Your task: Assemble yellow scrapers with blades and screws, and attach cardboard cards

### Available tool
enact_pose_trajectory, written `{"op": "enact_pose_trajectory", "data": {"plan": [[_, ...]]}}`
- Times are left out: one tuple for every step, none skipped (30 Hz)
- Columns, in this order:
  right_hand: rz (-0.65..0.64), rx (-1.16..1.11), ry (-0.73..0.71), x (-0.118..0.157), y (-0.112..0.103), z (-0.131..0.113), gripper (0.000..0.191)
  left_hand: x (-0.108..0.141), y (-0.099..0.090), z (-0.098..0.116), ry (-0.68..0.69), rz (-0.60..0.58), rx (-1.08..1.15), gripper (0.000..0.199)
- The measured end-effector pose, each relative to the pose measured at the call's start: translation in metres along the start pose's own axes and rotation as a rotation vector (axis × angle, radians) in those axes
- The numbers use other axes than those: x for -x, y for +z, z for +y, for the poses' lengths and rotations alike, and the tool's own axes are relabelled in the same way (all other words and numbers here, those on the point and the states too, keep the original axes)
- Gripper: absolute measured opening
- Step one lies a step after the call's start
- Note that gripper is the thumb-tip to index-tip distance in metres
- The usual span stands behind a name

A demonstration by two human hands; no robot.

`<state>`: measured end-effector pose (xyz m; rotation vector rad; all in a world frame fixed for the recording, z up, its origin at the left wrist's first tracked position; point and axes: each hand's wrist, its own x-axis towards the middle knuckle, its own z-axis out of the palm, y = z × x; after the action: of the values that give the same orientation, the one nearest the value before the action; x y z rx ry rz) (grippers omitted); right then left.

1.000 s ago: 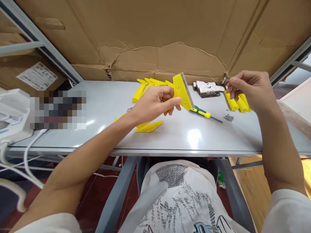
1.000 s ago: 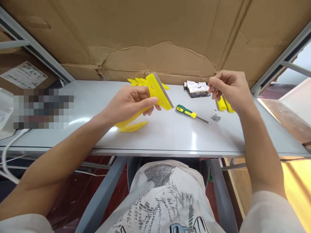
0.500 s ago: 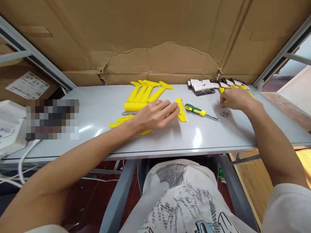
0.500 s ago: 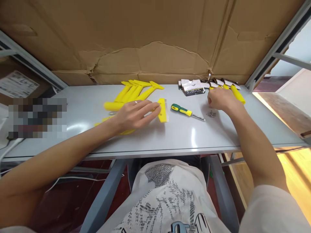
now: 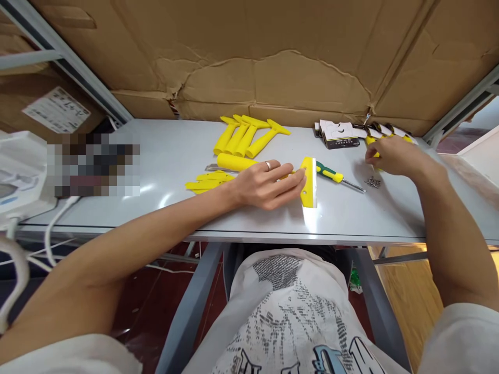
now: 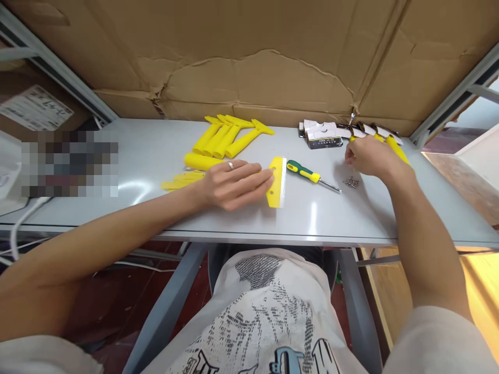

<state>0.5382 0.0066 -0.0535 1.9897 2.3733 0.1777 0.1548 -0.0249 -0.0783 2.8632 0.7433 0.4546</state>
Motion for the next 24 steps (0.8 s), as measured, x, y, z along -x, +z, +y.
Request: {"op": "enact_pose_trajectory", "data": {"plan": [[0.039, -0.043, -0.013, 0.004, -0.005, -0.008, 0.014, 0.001, 0.001, -0.002, 0.045, 0.012, -0.054, 0.025], [0.076, -0.125, -0.034, 0.008, -0.011, -0.017, 0.016, 0.002, 0.002, -0.004, 0.110, 0.038, -0.118, 0.026], [0.116, -0.269, -0.075, 0.013, -0.016, -0.028, 0.017, 0.002, 0.004, -0.006, 0.190, 0.078, -0.189, 0.027], [0.155, -0.454, -0.129, 0.018, -0.021, -0.039, 0.018, 0.002, 0.005, -0.008, 0.281, 0.134, -0.261, 0.025], [0.181, -0.649, -0.189, 0.023, -0.024, -0.051, 0.022, 0.002, 0.007, -0.010, 0.377, 0.202, -0.328, 0.024], [0.186, -0.807, -0.239, 0.028, -0.026, -0.063, 0.026, 0.001, 0.008, -0.012, 0.471, 0.276, -0.385, 0.021], [0.179, -0.924, -0.273, 0.033, -0.027, -0.074, 0.030, 0.001, 0.008, -0.013, 0.552, 0.347, -0.430, 0.019], [0.160, -1.010, -0.293, 0.036, -0.027, -0.083, 0.034, 0.000, 0.009, -0.013, 0.610, 0.403, -0.463, 0.016], [0.136, -1.073, -0.299, 0.038, -0.026, -0.091, 0.036, -0.001, 0.008, -0.012, 0.638, 0.437, -0.480, 0.014], [0.106, -1.126, -0.298, 0.040, -0.025, -0.097, 0.037, -0.001, 0.008, -0.012, 0.643, 0.450, -0.479, 0.013], [0.071, -1.172, -0.292, 0.040, -0.023, -0.102, 0.037, -0.001, 0.007, -0.011, 0.620, 0.441, -0.459, 0.012], [0.032, -1.214, -0.286, 0.040, -0.021, -0.106, 0.037, -0.001, 0.006, -0.010, 0.579, 0.418, -0.424, 0.014], [-0.008, -1.255, -0.284, 0.040, -0.018, -0.108, 0.036, -0.001, 0.006, -0.009, 0.525, 0.387, -0.380, 0.015], [-0.047, -1.297, -0.284, 0.039, -0.016, -0.110, 0.036, -0.001, 0.005, -0.009, 0.470, 0.355, -0.334, 0.016], [-0.082, -1.336, -0.287, 0.038, -0.014, -0.112, 0.035, -0.001, 0.005, -0.010, 0.422, 0.327, -0.293, 0.016], [-0.109, -1.370, -0.293, 0.037, -0.011, -0.113, 0.034, -0.001, 0.006, -0.010, 0.384, 0.302, -0.260, 0.016], [-0.129, -1.397, -0.305, 0.037, -0.010, -0.114, 0.033, -0.001, 0.006, -0.011, 0.358, 0.282, -0.235, 0.015], [-0.143, -1.416, -0.319, 0.037, -0.008, -0.116, 0.032, 0.000, 0.007, -0.011, 0.342, 0.263, -0.212, 0.014], [-0.152, -1.427, -0.332, 0.038, -0.007, -0.117, 0.031, 0.000, 0.007, -0.011, 0.331, 0.244, -0.186, 0.014], [-0.158, -1.429, -0.342, 0.038, -0.006, -0.119, 0.029, 0.000, 0.007, -0.011, 0.322, 0.221, -0.159, 0.013], [-0.163, -1.428, -0.349, 0.039, -0.005, -0.120, 0.028, -0.001, 0.007, -0.010, 0.311, 0.200, -0.135, 0.013], [-0.166, -1.427, -0.353, 0.040, -0.005, -0.121, 0.026, -0.001, 0.006, -0.009, 0.299, 0.181, -0.113, 0.012], [-0.168, -1.431, -0.354, 0.040, -0.004, -0.123, 0.025, -0.001, 0.006, -0.008, 0.287, 0.167, -0.096, 0.011], [-0.169, -1.440, -0.354, 0.040, -0.003, -0.124, 0.025, -0.001, 0.005, -0.007, 0.274, 0.158, -0.080, 0.010]]}}
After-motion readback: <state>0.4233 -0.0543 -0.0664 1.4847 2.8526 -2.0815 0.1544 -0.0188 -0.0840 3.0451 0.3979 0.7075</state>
